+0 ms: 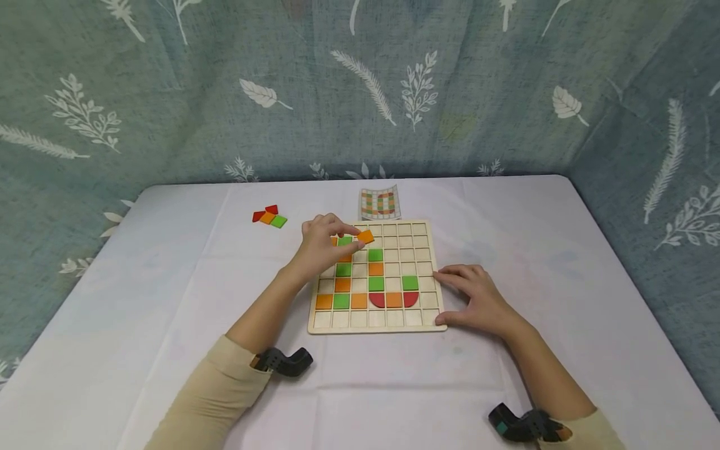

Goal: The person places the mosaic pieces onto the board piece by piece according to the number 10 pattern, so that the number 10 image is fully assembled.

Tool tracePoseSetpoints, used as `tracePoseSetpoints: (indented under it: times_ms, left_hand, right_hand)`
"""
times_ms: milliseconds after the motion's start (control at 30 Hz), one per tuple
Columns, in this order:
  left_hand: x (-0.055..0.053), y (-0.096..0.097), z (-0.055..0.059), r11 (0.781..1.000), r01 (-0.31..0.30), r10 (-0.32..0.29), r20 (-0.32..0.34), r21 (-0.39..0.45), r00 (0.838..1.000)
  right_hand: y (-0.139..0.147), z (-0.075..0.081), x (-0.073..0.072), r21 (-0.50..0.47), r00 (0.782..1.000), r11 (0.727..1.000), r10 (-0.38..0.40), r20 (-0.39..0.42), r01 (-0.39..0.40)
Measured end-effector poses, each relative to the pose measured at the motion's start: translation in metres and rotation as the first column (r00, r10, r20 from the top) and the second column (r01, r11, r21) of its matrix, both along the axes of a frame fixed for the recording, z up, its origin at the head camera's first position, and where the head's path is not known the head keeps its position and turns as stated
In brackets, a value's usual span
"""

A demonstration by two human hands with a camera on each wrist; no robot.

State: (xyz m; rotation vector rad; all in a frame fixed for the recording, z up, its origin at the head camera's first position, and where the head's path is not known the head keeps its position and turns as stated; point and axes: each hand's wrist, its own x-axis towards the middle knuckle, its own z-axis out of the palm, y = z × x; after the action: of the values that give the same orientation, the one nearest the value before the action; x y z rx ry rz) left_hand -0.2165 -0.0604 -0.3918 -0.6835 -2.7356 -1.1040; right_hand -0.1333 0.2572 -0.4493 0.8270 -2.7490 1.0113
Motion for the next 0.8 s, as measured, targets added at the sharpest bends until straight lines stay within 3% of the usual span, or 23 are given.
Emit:
tracePoseSetpoints:
  times_ms: [433,800]
  left_hand:
    - [0.011,0.037,-0.004,0.995,0.088,-0.086,0.032,-0.055,0.996]
    - [0.012,0.059,-0.02,0.973,0.143,-0.132,0.068,-0.182,0.989]
  right_hand:
    - [0.0,0.0,-0.001,-0.006,1.0,1.0,-0.001,0.001,0.001]
    - [-0.002,0.002,-0.001,-0.007,1.0,1.0,-0.007,0.021,0.007]
